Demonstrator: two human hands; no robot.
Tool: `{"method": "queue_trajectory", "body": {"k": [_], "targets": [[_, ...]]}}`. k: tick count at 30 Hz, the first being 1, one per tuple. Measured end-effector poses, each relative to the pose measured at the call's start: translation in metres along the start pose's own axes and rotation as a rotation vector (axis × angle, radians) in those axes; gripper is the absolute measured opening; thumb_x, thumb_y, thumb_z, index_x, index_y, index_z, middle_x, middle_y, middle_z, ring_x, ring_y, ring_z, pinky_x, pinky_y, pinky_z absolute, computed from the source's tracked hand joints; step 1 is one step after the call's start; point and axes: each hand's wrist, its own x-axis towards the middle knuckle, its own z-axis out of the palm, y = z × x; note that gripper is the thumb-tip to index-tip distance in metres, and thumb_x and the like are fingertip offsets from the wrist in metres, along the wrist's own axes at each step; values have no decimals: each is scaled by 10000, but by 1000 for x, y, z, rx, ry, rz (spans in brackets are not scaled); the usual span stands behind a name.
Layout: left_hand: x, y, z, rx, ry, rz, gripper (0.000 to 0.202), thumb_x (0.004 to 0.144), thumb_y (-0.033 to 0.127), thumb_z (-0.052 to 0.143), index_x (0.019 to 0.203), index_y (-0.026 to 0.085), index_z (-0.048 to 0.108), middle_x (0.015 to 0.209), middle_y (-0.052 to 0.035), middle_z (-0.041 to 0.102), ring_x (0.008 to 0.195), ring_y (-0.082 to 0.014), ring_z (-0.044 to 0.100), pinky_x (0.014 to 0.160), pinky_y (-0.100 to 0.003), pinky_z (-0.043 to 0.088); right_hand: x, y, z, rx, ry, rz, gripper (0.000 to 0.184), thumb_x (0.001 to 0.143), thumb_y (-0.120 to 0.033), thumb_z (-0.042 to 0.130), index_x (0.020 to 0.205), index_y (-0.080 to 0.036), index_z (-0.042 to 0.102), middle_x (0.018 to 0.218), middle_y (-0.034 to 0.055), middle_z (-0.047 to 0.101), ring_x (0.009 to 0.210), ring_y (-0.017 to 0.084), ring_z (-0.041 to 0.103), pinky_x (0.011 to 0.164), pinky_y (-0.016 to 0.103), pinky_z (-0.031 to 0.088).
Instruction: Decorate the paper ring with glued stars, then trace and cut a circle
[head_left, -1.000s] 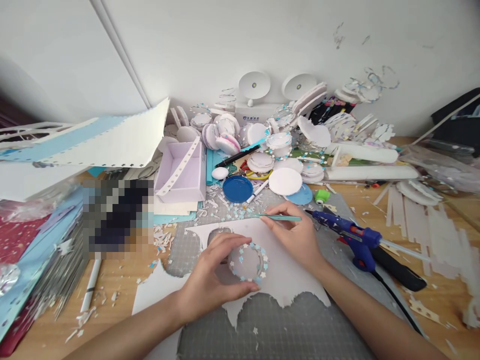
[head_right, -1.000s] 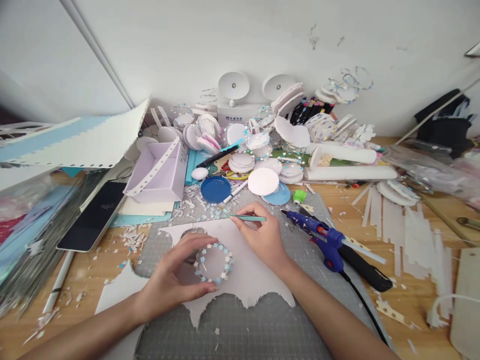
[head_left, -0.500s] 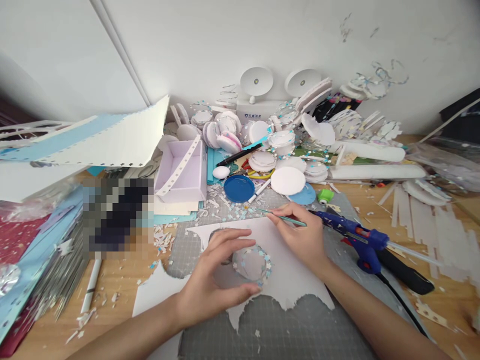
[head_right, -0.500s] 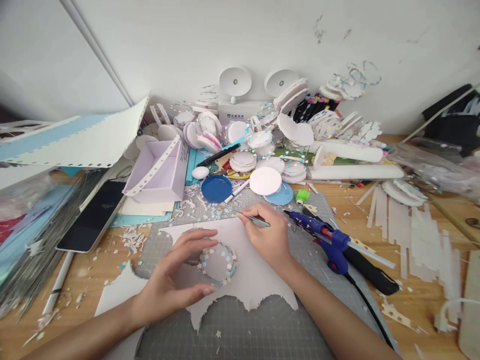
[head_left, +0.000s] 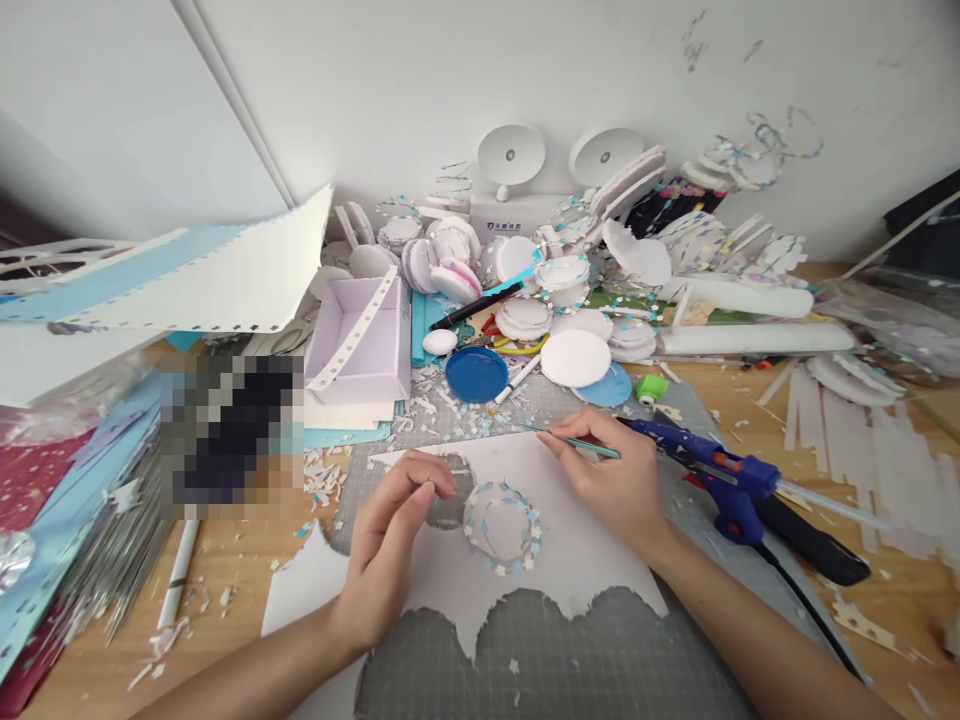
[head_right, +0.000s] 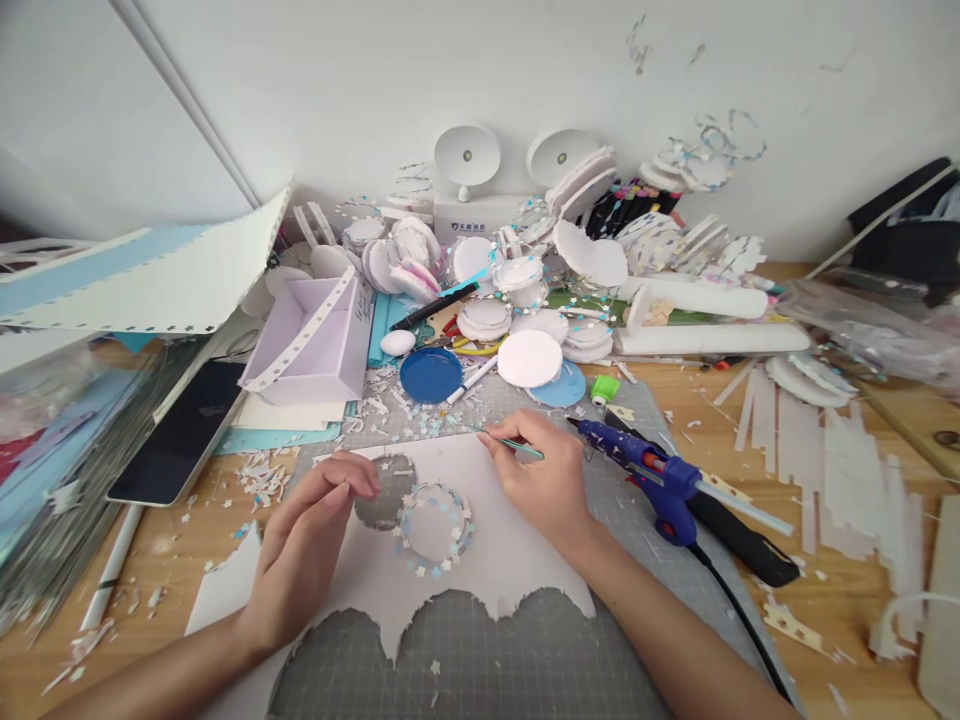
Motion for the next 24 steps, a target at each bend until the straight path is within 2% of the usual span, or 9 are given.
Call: {"method": "queue_trajectory", "body": {"k": [9,17,24], "targets": [[1,-1,0,-27,-35,-24,227,949,300,422,833,223,600,835,-29,524,858,-191,486,780,-309,372,0,3,4,-13,-46,0,122,770,-150,631,674,-214,592,696,22,674,685,181,637,654,295,494],[1,-3,-1,-27,-86,-65,215,970,276,391,874,208,570,853,-26,493,859,-175,447,772,-293,335,1,1,0,7,16,-1,108,755,-150,654,672,-206,612,688,15,674,688,176,644,658,290,501],[3,0,0,66,-90,-32,189,968,262,425,911,227,602,880,-14,526,853,-151,471,771,-261,354,0,-13,-9,229,72,92,126,739,-170,718,673,-212,619,708,12,667,722,173,653,657,282,510]]}}
